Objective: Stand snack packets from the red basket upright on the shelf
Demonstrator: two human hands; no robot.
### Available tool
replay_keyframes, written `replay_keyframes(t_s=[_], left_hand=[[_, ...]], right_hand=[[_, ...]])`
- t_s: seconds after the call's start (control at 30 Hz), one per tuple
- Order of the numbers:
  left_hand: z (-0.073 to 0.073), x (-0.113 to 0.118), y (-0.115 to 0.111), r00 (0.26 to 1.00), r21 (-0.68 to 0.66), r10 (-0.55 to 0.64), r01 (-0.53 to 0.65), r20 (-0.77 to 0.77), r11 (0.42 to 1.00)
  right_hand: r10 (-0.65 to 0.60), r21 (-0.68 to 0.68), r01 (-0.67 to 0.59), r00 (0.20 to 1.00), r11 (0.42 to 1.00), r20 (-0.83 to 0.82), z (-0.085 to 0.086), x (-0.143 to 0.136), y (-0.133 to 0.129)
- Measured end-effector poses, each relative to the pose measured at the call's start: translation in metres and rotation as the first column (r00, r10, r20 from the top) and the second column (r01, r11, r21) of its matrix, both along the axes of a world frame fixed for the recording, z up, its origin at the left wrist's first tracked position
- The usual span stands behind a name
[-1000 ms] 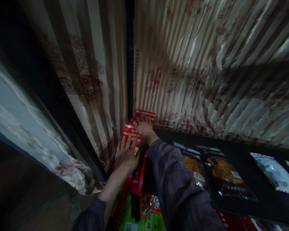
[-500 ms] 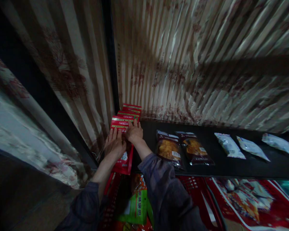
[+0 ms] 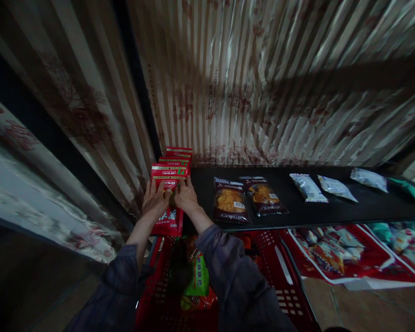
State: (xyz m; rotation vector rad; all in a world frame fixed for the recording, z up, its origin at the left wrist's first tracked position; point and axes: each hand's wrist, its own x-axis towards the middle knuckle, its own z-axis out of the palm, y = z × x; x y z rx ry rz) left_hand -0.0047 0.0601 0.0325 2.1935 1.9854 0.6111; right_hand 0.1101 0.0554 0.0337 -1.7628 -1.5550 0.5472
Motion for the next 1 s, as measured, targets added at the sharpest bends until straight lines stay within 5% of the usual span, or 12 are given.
replay_keyframes(t_s=[0.23, 0.4, 0.7, 1.0], left_hand=[[-0.022, -0.007, -0.024, 0.998, 0.172, -0.064, 0.059, 0.026, 0.983], [-0.028, -0.007, -0.044, 1.0, 0.155, -0.027, 0.025, 0.012, 0.988], [-0.026, -0.003, -0.048, 0.997, 0.094, 0.003, -0.01, 0.071, 0.996], [-0.047, -0.004, -0.071, 0.986, 0.215, 0.063, -0.096, 0.154, 0.972]], right_hand=[[0.005, 0.01, -0.004, 0.992, 1.0, -0.124, -0.025, 0.003, -0.025], [-0.034, 0.072, 0.05, 0.978, 0.996, -0.205, -0.044, 0.004, -0.035], [0.041, 0.126, -0.011, 0.972, 0.992, -0.233, -0.049, 0.011, -0.035], [0.015, 0.122, 0.014, 0.973, 0.992, -0.231, -0.055, 0.005, -0.077]])
